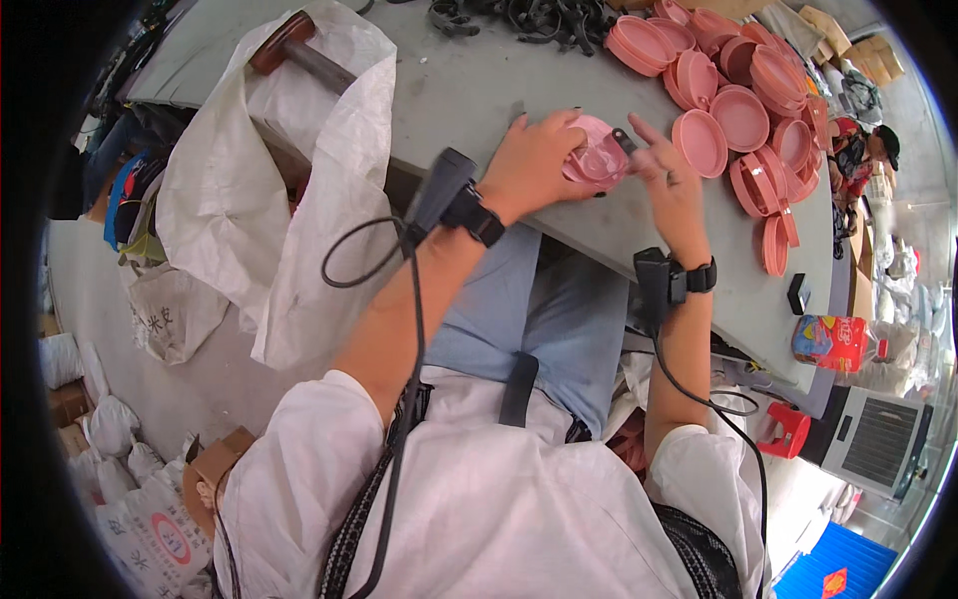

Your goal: Manually attaching rubber or plastic gaskets/straps into circular pink plastic lids.

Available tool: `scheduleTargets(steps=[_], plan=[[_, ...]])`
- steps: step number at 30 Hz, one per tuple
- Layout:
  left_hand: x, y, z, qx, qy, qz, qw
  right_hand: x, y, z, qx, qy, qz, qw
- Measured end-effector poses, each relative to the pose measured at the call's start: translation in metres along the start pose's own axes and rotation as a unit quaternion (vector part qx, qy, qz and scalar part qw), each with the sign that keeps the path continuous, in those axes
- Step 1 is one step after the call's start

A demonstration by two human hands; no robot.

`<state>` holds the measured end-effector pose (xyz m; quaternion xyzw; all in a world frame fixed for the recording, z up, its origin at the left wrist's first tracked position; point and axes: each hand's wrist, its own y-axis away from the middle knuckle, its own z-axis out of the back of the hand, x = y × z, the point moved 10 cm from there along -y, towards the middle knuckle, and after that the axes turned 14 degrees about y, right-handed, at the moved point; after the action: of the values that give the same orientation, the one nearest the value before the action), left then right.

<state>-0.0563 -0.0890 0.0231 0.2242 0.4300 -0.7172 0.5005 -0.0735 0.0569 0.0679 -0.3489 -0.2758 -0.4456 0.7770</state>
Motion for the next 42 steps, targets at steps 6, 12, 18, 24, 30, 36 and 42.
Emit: scheduleTargets(steps=[6, 12, 18, 24, 30, 36, 42], plan=[[-0.008, -0.001, -0.003, 0.216, 0.012, 0.009, 0.976, -0.010, 0.003, 0.026, 0.000, 0.129, 0.011, 0.992], [-0.005, -0.006, 0.013, 0.228, -0.051, -0.031, 0.972, 0.022, 0.010, 0.004, 0.046, 0.202, 0.185, 0.961], [-0.019, -0.008, 0.011, 0.262, -0.087, -0.015, 0.961, 0.021, 0.016, -0.012, 0.144, 0.215, 0.136, 0.956], [-0.018, 0.006, 0.007, 0.110, -0.154, -0.037, 0.981, 0.049, 0.033, -0.021, 0.091, 0.255, 0.230, 0.935], [-0.036, 0.031, -0.002, -0.015, 0.002, -0.046, 0.999, 0.047, 0.026, -0.010, 0.086, 0.352, 0.253, 0.897], [-0.037, 0.032, -0.003, -0.035, -0.008, -0.017, 0.999, 0.056, 0.027, -0.018, 0.153, 0.343, 0.317, 0.871], [-0.034, 0.031, 0.001, -0.040, 0.014, -0.044, 0.998, 0.065, 0.024, -0.027, 0.152, 0.352, 0.332, 0.862]])
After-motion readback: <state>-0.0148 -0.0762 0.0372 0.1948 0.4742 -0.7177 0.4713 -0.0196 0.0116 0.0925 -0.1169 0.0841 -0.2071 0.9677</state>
